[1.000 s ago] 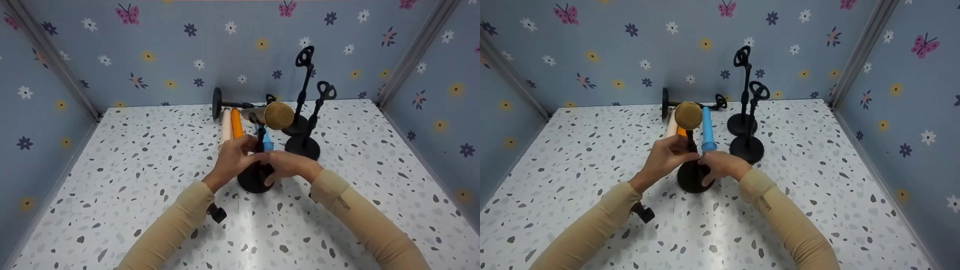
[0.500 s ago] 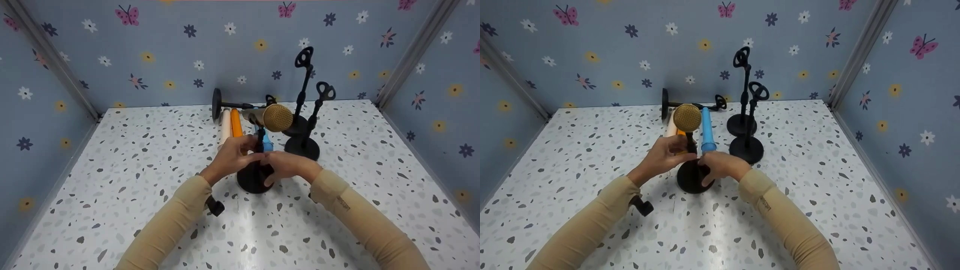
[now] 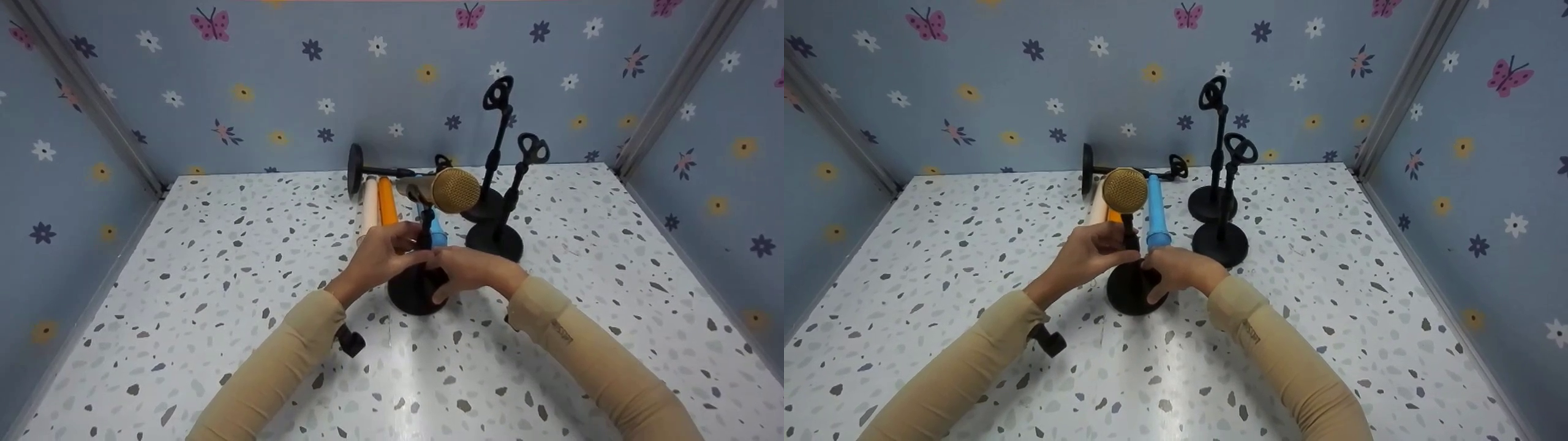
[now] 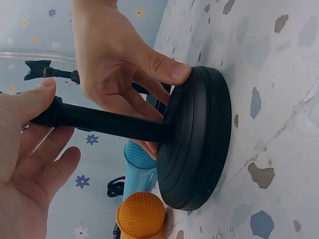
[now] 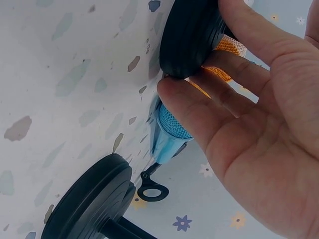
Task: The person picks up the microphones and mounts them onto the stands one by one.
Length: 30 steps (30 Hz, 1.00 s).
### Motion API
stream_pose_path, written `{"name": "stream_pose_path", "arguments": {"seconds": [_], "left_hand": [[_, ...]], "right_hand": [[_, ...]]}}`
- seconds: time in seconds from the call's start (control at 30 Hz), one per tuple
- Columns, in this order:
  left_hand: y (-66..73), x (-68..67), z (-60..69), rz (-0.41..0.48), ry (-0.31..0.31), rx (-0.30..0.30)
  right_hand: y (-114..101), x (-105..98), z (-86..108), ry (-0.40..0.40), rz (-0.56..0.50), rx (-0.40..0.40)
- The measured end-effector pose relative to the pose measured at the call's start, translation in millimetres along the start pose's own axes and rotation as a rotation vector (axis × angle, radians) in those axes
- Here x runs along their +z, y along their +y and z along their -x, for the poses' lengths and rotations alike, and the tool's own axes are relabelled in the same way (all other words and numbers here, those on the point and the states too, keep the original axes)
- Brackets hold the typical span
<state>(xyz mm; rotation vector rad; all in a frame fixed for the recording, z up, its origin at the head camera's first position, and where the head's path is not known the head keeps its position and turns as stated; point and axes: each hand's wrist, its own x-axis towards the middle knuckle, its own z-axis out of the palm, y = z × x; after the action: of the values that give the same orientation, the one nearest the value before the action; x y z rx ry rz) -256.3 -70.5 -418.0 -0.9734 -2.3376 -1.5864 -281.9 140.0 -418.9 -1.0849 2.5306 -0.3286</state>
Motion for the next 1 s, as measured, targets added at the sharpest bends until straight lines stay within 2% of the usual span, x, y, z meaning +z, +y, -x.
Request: {"name": "stream_pose_path", "arguments": {"seconds": [0.17,0.27,0.33,0.43,0.57,0.7,0.8,1.0], "left_hand": [[3.0,-0.7,-0.9,-0.056,-0.048,-0.020],[3.3,-2.2,-0.5,-0.146,-0.083,-0.027],[2.7,-3.5,1.1,-0.215,-0.108,-0.055],[0.2,-5.0,5.3,-0.310,-0.173,-0.126],[-6.2,-3.9,12.6,-0.376,-0.291,-0.217],[-11.3,-0.9,19.0,-0.439,-0.375,-0.247],[-11.8,0.1,21.2,-0.472,-0.393,-0.249],[-12.4,0.2,21.1,-0.475,-0.386,-0.253]], "right_hand": [[1.2,-0.3,0.7,0.002,-0.012,-0.004],[1.7,0.8,0.9,0.008,-0.016,0.000],[1.4,1.3,1.5,0.009,-0.021,0.010],[1.4,1.7,2.6,0.014,-0.013,0.009],[1.5,1.3,3.4,0.017,0.007,-0.022],[1.9,1.7,3.3,0.023,-0.001,-0.044],[3.0,2.9,2.9,0.030,-0.005,-0.047],[2.8,2.5,3.2,0.029,0.006,-0.048]]}}
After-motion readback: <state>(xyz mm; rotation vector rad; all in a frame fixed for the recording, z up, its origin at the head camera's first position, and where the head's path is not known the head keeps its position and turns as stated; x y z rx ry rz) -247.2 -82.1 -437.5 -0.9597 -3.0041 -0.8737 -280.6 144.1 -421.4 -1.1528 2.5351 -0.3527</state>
